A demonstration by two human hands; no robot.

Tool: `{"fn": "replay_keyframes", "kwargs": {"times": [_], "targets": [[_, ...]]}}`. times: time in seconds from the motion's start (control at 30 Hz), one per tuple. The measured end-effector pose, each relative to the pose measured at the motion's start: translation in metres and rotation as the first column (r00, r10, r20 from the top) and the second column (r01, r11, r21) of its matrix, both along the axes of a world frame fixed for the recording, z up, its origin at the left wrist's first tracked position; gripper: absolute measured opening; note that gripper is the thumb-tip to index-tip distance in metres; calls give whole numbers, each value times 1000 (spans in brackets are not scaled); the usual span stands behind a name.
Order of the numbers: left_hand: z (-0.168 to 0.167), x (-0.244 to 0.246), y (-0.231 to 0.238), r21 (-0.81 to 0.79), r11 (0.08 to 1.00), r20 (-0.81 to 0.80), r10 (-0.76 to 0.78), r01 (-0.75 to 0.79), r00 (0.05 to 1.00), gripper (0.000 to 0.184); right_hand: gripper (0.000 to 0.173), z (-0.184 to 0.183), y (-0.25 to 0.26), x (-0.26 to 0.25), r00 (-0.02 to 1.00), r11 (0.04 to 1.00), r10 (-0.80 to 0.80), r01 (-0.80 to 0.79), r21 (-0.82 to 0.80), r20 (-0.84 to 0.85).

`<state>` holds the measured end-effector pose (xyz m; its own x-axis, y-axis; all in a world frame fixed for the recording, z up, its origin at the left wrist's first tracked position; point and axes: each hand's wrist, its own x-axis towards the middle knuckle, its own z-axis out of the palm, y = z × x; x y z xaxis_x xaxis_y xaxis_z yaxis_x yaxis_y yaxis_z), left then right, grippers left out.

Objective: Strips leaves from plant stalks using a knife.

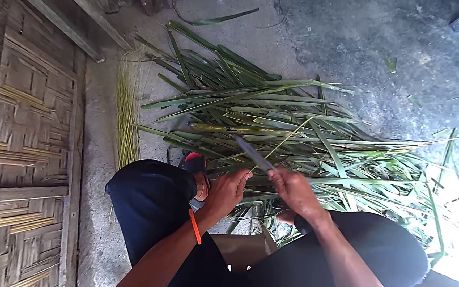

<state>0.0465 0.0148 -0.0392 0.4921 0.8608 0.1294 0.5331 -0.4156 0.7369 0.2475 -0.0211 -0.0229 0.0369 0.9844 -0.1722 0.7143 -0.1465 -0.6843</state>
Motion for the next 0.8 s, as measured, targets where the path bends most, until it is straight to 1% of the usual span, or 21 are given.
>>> {"fn": "replay_keyframes", "kwargs": {"times": [0.07, 0.1, 0.13, 0.23, 0.27, 0.37, 0.4, 0.43, 0.5, 0.53, 0.6, 0.63, 0.67, 0.7, 0.77, 0.8], "targets": [[3, -2, 0, -33, 999, 38, 9, -8, 999, 30, 41, -5, 5, 8, 993, 990, -121, 120, 79, 10], [3, -2, 0, -52, 999, 60, 15, -12, 998, 30, 41, -8, 7, 10, 989, 985, -148, 146, 90, 17], [2, -2, -1, -69, 997, 75, 25, -20, 997, 30, 41, -10, 6, 9, 992, 988, -126, 125, 86, 14], [1, -2, 2, -112, 993, 76, 46, -38, 996, 30, 44, -5, -1, 1, 997, 998, 58, -59, -17, -52], [1, -3, 3, -111, 993, 76, 48, -39, 996, 30, 44, -5, 0, 2, 997, 999, 49, -49, -6, -56], [1, -6, 0, -100, 994, 102, 41, -31, 994, 30, 43, -12, 5, 11, 992, 986, -124, 123, 115, 5], [2, -6, 0, -111, 993, 114, 45, -33, 992, 30, 43, -13, 5, 12, 992, 985, -127, 124, 123, 18], [2, -5, 0, -133, 990, 121, 54, -38, 991, 30, 43, -12, 2, 10, 997, 992, -82, 81, 102, 12], [3, -5, 3, -182, 982, 125, 76, -53, 989, 30, 44, -5, -4, 4, 998, 999, 49, -48, 5, -35], [3, -5, 4, -189, 980, 122, 82, -58, 989, 29, 44, -4, -4, 3, 997, 998, 67, -67, -12, -42], [3, -7, 2, -150, 987, 98, 78, -63, 992, 29, 43, -6, -2, 7, 1000, 999, -12, 13, 34, -22], [2, -8, 1, -105, 992, 73, 73, -65, 995, 28, 42, -7, -1, 8, 999, 997, -53, 53, 56, 6], [1, -7, 0, -51, 996, 45, 72, -69, 996, 28, 42, -7, -1, 7, 998, 997, -53, 52, 57, 23], [1, -6, -1, -6, 997, 13, 72, -72, 997, 28, 43, -4, -3, 5, 1000, 1000, -6, 5, 27, 25], [0, -4, -1, 57, 996, -26, 68, -66, 997, 28, 44, 6, -5, 0, 993, 988, 116, -117, -97, -15], [0, -3, -1, 89, 994, -41, 66, -63, 997, 27, 44, 7, -5, 2, 993, 989, 118, -118, -88, -10]]}}
